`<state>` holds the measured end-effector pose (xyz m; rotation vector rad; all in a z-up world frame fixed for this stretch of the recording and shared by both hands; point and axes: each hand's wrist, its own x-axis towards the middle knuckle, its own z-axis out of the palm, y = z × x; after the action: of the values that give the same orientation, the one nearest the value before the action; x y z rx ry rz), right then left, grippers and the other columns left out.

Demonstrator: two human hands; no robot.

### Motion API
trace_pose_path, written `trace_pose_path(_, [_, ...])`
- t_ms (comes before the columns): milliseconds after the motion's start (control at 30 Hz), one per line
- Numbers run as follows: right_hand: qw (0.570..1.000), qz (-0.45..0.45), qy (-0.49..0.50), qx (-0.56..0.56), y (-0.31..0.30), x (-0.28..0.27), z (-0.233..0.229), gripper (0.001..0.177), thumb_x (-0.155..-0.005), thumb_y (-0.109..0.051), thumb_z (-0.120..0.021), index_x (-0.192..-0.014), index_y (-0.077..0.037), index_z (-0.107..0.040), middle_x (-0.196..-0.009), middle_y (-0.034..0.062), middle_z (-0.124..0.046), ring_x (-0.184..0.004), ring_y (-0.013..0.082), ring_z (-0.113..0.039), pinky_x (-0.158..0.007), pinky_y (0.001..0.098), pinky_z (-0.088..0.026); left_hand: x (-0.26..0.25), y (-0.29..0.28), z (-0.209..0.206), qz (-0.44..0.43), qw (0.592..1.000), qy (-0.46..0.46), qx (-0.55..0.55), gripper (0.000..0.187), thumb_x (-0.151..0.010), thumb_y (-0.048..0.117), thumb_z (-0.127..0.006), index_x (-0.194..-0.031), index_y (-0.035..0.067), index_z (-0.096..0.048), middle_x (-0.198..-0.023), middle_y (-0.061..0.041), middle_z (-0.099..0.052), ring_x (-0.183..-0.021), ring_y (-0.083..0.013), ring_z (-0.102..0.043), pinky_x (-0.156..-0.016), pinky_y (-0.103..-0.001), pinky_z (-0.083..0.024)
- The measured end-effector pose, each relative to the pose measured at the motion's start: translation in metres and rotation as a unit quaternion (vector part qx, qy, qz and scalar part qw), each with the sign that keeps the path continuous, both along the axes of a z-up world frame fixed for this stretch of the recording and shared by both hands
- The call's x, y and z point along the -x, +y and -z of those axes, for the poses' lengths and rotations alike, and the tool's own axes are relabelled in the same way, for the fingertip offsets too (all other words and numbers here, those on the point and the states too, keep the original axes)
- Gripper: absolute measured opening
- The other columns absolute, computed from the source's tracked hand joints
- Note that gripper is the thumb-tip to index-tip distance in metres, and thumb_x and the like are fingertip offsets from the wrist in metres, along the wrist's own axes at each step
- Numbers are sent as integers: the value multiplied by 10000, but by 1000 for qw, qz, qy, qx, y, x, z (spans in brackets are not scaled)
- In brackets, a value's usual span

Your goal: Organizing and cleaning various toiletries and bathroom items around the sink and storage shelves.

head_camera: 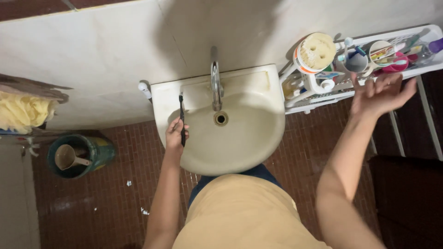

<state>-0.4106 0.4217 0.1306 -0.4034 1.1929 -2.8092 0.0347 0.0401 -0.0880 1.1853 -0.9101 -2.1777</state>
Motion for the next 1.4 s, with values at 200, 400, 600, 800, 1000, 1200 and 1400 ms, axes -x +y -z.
trace_pose_path(200, [981, -21, -174, 78, -21, 89, 28, 626, -883, -709, -473, -626, -139, -507, -493, -10, -325, -463, 140, -273, -1057, 994, -293, -2, 3, -2, -18, 1000, 3, 7, 284, -1011, 217, -650, -1264, 91, -622, -809, -64, -676, -569, -143, -568, -514, -284, -458])
trace_pose_path(400, [946, 20, -250, 205, -27, 131, 47, 689, -911, -715, -430, -668, -81, -550, -538, -2, -374, -453, 147, -247, -1090, 958, -235, -11, 2, -7, -37, 999, -7, 18, 290, -1006, 208, -646, -1268, 86, -624, -803, -69, -681, -563, -142, -568, -504, -280, -451])
trace_pose_path(600, [964, 30, -159, 213, -8, 161, 61, 614, -912, -652, -441, -568, -144, -433, -483, 7, -355, -410, 173, -267, -1059, 959, -289, -10, 7, -20, -38, 999, -25, 9, 283, -1022, 206, -638, -1274, 80, -605, -790, -62, -675, -569, -136, -568, -508, -272, -442])
trace_pose_path(800, [991, 28, -31, 125, -3, 150, 85, 573, -965, -668, -444, -646, -193, -410, -585, 29, -362, -481, 151, -283, -736, 584, -335, -6, 16, -40, -5, 999, -16, 32, 309, -1030, 205, -612, -1299, 55, -615, -800, -54, -669, -567, -120, -556, -511, -268, -441])
trace_pose_path(1000, [983, 51, -83, 153, -5, 135, 91, 563, -948, -607, -473, -646, -134, -432, -527, 1, -348, -445, 167, -294, -1046, 640, -527, -8, 17, -40, 0, 999, -17, 39, 318, -1024, 206, -603, -1303, 53, -610, -798, -52, -659, -559, -121, -551, -504, -270, -441])
trace_pose_path(1200, [993, 9, -59, 98, -6, 121, 102, 523, -927, -580, -508, -640, -160, -389, -537, -3, -350, -448, 172, -295, -830, 575, -377, -18, 19, -35, 1, 999, 5, 34, 318, -1034, 202, -612, -1314, 51, -608, -808, -58, -659, -574, -116, -549, -517, -257, -438])
trace_pose_path(1400, [994, 71, -10, 84, -3, 102, 111, 535, -1029, -529, -522, -696, -135, -380, -592, 18, -367, -427, 176, -290, -526, 357, -308, -26, 17, -29, -11, 1000, -10, 25, 306, -1025, 209, -611, -1295, 64, -605, -804, -65, -656, -567, -128, -550, -510, -265, -437])
